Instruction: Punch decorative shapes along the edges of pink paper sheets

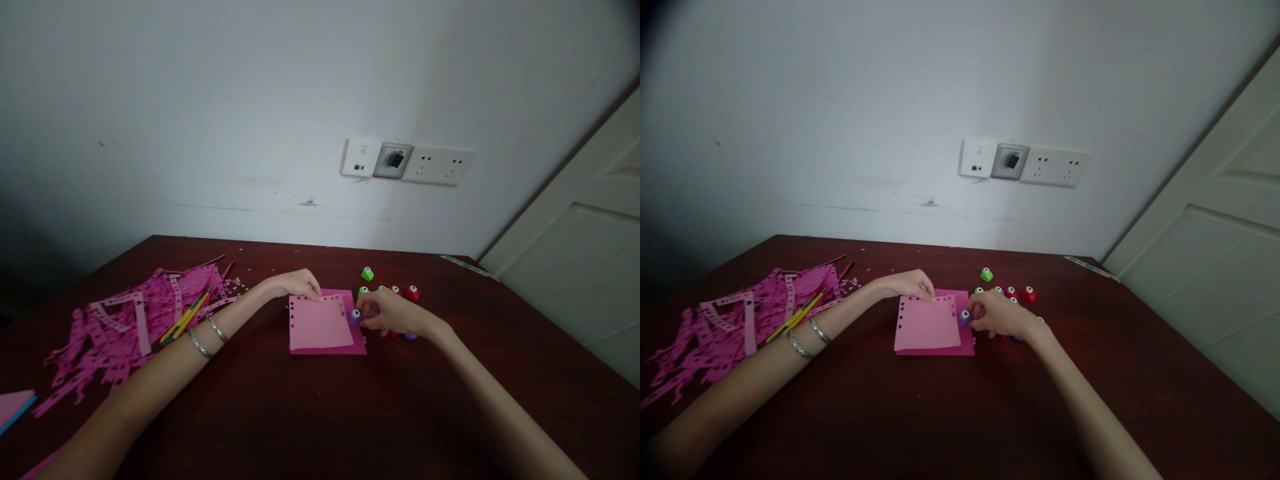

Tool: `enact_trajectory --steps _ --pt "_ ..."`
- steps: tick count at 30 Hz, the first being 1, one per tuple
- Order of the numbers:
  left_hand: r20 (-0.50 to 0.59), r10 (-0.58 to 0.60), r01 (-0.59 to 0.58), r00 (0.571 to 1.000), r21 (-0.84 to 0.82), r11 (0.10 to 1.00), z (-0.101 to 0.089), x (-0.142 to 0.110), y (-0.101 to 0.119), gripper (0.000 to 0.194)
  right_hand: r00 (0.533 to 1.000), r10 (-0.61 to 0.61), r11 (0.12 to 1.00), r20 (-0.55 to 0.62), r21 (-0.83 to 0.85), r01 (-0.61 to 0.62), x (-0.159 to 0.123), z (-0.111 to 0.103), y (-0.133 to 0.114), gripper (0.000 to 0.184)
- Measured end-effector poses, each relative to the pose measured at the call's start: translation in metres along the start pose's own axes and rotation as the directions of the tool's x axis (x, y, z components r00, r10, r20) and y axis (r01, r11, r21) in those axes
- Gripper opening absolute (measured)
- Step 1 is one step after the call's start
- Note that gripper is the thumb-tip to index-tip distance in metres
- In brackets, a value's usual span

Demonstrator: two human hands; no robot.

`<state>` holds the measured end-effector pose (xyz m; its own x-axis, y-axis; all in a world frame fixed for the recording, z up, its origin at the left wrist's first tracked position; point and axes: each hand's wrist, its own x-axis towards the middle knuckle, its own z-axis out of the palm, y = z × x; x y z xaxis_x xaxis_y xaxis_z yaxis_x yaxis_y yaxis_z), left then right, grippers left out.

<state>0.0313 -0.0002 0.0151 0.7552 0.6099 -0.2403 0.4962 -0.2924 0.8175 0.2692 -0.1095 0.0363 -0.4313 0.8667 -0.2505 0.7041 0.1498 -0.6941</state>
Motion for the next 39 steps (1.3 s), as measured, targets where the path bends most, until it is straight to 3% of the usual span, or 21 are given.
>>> enact_trajectory --steps 19,29,39 --pt "0.010 -0.011 0.012 1.000 -0.075 0.997 0.002 0.005 -0.010 0.022 1.000 0.003 1.000 0.003 -0.014 -0.003 -0.001 0.002 -0.007 0.018" --pt "-0.010 -0.015 0.015 1.000 -0.087 0.996 0.010 0.003 -0.003 0.022 0.999 0.015 1.000 0.046 -0.023 -0.014 -0.002 0.003 -0.009 0.021" --pt "-0.140 0.023 -0.010 0.990 0.089 0.996 0.024 0.007 -0.003 0.018 0.997 0.036 0.999 0.071 -0.026 -0.034 0.005 0.011 -0.001 0.020"
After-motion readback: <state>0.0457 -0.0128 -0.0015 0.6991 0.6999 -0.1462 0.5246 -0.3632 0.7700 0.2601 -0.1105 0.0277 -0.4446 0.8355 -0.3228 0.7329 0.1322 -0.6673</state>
